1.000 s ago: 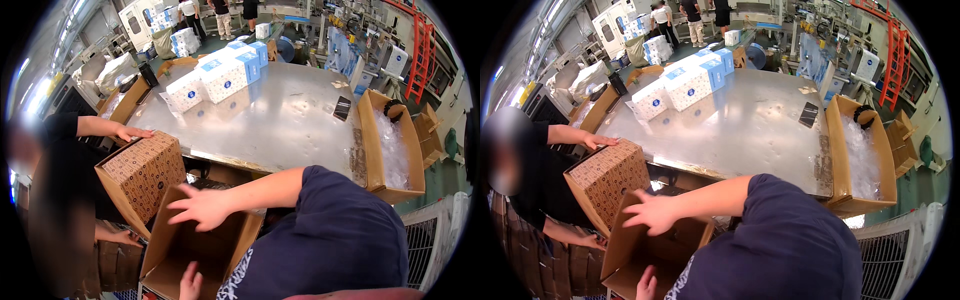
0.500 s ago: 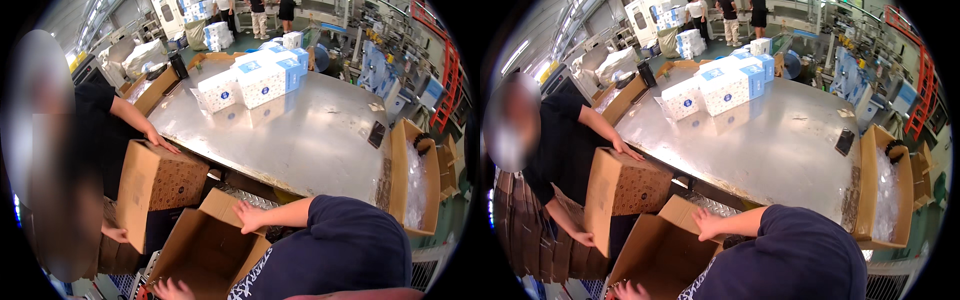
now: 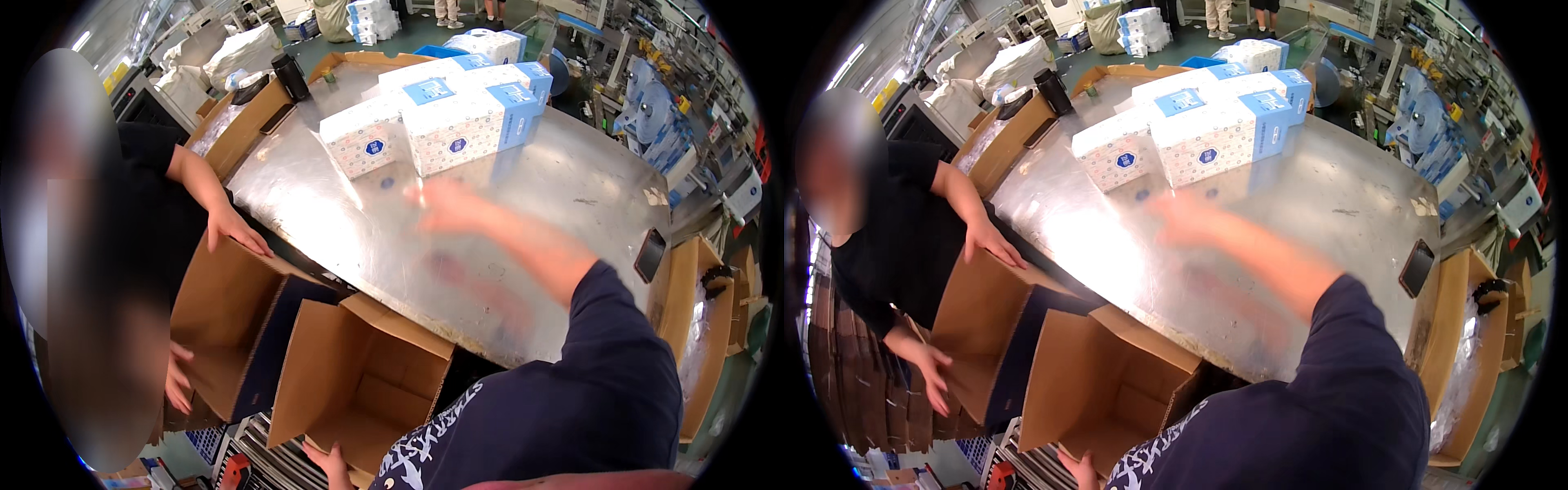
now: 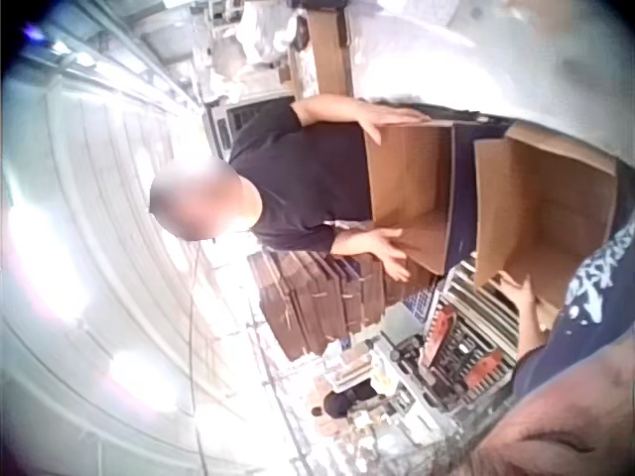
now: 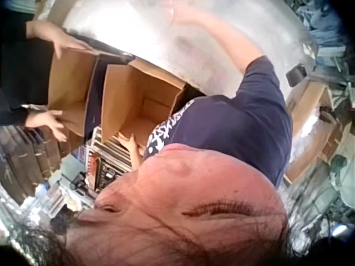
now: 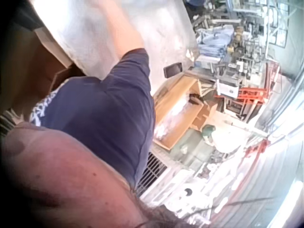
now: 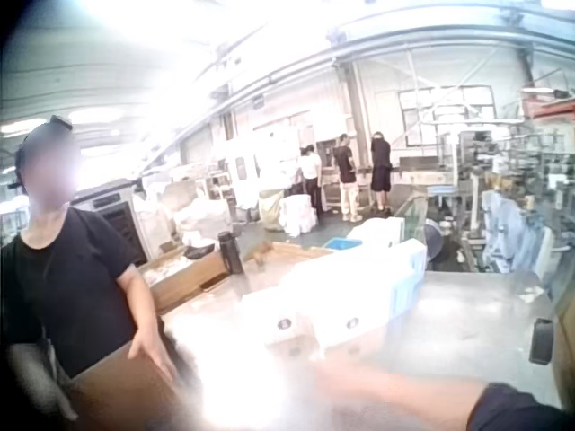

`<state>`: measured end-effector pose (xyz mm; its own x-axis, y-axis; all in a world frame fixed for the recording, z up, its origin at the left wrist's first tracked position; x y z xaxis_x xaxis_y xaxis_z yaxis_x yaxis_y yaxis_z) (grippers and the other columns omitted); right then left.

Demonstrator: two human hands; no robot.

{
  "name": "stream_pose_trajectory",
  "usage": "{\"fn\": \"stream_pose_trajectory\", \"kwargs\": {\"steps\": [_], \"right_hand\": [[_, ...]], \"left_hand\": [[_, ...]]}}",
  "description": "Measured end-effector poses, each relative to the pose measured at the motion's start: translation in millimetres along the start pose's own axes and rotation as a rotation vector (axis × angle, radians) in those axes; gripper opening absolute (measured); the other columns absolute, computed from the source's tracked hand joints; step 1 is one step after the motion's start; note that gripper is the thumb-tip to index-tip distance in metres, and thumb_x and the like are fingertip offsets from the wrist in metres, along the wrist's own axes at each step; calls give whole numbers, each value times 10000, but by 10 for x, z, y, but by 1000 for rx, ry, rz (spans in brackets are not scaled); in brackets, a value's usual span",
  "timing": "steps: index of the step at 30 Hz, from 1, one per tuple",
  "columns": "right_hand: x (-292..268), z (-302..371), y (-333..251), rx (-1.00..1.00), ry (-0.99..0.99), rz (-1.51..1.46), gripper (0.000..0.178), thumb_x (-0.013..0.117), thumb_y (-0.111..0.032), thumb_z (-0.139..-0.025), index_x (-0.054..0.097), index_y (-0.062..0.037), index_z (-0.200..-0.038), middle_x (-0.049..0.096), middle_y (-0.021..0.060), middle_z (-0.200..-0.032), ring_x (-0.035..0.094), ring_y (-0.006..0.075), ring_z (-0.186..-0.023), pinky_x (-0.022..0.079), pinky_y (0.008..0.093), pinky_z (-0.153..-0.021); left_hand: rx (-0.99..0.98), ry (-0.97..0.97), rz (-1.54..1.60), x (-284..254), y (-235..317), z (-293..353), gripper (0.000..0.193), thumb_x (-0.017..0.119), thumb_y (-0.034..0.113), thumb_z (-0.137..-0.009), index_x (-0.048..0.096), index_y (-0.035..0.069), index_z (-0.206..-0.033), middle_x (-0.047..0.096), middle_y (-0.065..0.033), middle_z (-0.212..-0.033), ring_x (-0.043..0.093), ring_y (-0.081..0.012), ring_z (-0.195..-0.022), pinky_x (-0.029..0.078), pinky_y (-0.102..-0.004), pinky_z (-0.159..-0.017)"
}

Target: The person packs multiple blue and white boxes of products into larger cardboard shipping containers at a packing station, occasionally using a conveyor belt to move completed boxes.

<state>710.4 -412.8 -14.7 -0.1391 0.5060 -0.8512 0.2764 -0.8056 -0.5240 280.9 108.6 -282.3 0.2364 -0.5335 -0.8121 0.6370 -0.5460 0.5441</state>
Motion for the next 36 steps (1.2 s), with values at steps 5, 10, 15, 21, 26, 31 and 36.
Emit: {"fn": "stream_pose_trajectory", "kwargs": {"steps": [5, 10, 15, 21, 26, 31, 36], "right_hand": [[-1446, -687, 1706, 463, 278, 855, 729, 772, -424, -653, 561, -67, -1252, 380, 138, -1436, 278, 276, -1372, 273, 486, -1092], [-873, -1163, 1484, 71, 188, 601, 604, 728, -536, -678, 688, -57, -1045, 417, 94, -1420, 229, 252, -1398, 200, 503, -1120], [-800, -1753, 1122, -62, 229, 526, 558, 667, -486, -783, 605, -107, -1188, 387, 122, -1436, 204, 274, -1407, 195, 476, -1129], [-784, -2207, 1659, 131, 191, 486, 645, 687, -395, -774, 449, -120, -1307, 355, 154, -1450, 198, 281, -1412, 156, 514, -1130], [-715, -2103, 1493, 52, -4, 339, 845, 760, -401, -647, 390, -111, -1349, 650, 180, -1047, 623, 347, -958, 482, 424, -793], [-774, -1288, 1416, 55, -118, 378, 912, 721, -337, -663, 286, -153, -1443, 646, 195, -1044, 620, 361, -962, 484, 431, -813], [-1186, -831, 1919, 96, -23, 202, 879, 747, -338, -652, 360, -157, -1421, 625, 159, -1136, 590, 341, -1042, 477, 394, -886]], "left_hand": [[-110, -88, 22, -112, 528, -22, 977, 687, 114, -667, 102, -29, -1437, 225, -253, -1429, 246, -357, -1341, 244, -415, -1086], [-60, 45, 205, -107, 233, -112, 813, 678, 128, -747, 241, -40, -1412, 386, -233, -1360, 433, -284, -1235, 379, -373, -996], [-102, 16, 86, -166, 410, -198, 764, 671, 166, -756, 284, -31, -1384, 407, -232, -1345, 439, -304, -1227, 386, -391, -984], [-117, -13, 34, -185, 510, -263, 708, 664, 212, -768, 336, -19, -1351, 432, -230, -1327, 446, -329, -1218, 395, -414, -969], [-125, -26, 28, -149, 533, -258, 666, 657, 250, -777, 379, -10, -1324, 454, -228, -1312, 452, -350, -1209, 402, -432, -957], [-114, -45, 41, -61, 527, -270, 629, 651, 288, -786, 422, -1, -1296, 475, -226, -1297, 457, -371, -1201, 409, -450, -945], [-123, -66, 43, 2, 476, -231, 597, 645, 326, -796, 465, 8, -1269, 496, -225, -1282, 463, -392, -1193, 417, -469, -932]]}}
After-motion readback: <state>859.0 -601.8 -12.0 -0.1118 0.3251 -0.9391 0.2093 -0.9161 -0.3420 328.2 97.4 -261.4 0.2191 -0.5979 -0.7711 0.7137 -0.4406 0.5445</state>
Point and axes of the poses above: each hand's wrist, its own z-axis away from the middle knuckle, its own x-axis out of the palm, y = z × x, the point moved 8 cm from there along -z, towards the middle knuckle
